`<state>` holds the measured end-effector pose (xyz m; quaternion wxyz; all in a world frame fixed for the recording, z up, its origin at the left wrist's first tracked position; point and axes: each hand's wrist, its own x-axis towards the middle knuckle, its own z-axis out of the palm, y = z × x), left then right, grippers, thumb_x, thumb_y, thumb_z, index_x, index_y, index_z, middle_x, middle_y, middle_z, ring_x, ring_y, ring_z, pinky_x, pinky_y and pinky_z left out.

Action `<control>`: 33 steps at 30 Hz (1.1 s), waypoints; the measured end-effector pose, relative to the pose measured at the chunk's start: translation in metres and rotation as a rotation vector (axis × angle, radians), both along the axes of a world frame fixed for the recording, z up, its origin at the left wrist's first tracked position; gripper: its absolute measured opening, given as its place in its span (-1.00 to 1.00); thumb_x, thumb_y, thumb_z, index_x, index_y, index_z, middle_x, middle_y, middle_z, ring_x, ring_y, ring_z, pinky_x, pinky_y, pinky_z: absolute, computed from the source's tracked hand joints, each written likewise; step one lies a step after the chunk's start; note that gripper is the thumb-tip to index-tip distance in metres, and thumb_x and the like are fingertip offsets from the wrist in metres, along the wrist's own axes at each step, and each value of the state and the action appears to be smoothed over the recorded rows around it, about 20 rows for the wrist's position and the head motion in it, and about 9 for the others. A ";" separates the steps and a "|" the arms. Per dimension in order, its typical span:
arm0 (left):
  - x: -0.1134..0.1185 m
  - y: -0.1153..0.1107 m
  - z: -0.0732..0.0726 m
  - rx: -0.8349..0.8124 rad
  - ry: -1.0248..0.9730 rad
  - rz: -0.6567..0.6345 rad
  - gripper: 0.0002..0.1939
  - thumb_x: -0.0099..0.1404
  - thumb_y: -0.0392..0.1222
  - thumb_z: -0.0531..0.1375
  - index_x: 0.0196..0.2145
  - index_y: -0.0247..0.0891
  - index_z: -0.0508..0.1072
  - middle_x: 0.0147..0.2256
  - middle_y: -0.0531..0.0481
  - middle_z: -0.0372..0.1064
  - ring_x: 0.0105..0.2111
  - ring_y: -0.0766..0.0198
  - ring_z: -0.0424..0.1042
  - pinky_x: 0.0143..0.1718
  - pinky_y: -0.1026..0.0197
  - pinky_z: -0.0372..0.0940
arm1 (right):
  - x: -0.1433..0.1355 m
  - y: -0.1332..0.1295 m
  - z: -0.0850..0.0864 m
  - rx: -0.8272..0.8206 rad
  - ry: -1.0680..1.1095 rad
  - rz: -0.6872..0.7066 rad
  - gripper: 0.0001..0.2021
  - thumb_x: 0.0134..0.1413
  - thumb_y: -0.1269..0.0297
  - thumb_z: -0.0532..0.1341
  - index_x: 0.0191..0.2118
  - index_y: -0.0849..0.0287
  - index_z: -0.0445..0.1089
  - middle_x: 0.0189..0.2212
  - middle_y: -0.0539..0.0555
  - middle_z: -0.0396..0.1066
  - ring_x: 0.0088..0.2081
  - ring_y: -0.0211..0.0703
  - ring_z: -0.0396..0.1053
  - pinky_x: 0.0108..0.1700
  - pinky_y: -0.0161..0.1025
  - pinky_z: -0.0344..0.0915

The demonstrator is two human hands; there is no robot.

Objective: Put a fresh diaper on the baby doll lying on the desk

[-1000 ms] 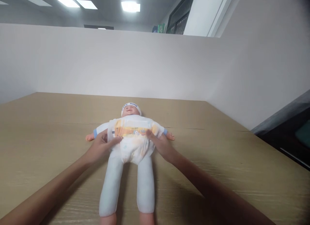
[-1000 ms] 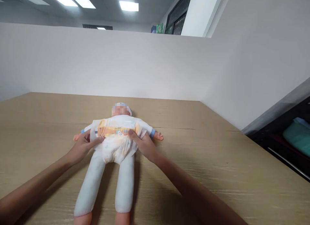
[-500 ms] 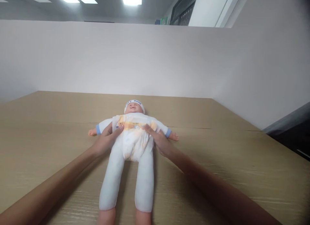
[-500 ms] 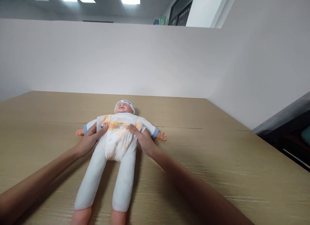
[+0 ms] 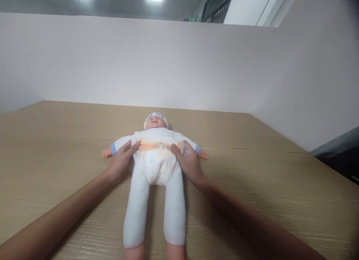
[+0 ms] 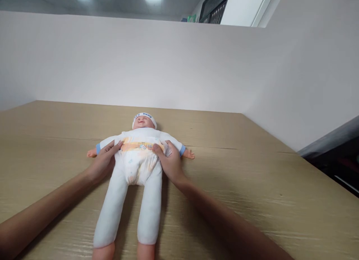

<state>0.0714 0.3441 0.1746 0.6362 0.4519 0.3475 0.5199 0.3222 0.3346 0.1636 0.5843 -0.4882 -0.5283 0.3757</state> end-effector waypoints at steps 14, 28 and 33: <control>-0.023 0.008 -0.004 0.499 1.000 0.427 -0.66 0.53 0.06 0.22 0.12 -0.13 0.35 -0.31 0.10 0.38 -0.39 0.23 0.37 -0.31 0.19 0.23 | 0.011 0.000 -0.015 0.216 -0.464 -0.161 -0.74 0.43 -0.03 0.23 -0.10 0.07 0.38 -0.23 0.09 0.50 -0.19 0.00 0.43 -0.04 -0.08 0.36; 0.045 -0.002 0.088 0.962 1.027 -0.062 -0.83 0.56 -0.05 0.20 -0.02 -0.12 0.52 0.04 -0.12 0.50 0.11 -0.01 0.44 0.17 -0.04 0.29 | 0.032 -0.015 -0.017 0.324 -0.507 -0.285 -0.79 0.43 0.08 0.21 -0.13 0.11 0.42 -0.24 0.10 0.52 -0.25 -0.05 0.40 -0.06 -0.11 0.34; 0.073 0.009 0.079 0.974 1.210 -0.246 -0.71 0.52 0.11 0.24 0.03 -0.09 0.55 0.02 -0.09 0.58 0.16 -0.13 0.42 0.28 -0.20 0.17 | 0.044 -0.022 -0.028 0.316 -0.667 -0.232 -0.84 0.39 0.23 0.20 0.00 0.12 0.42 -0.05 0.21 0.58 0.00 0.13 0.48 0.17 0.09 0.31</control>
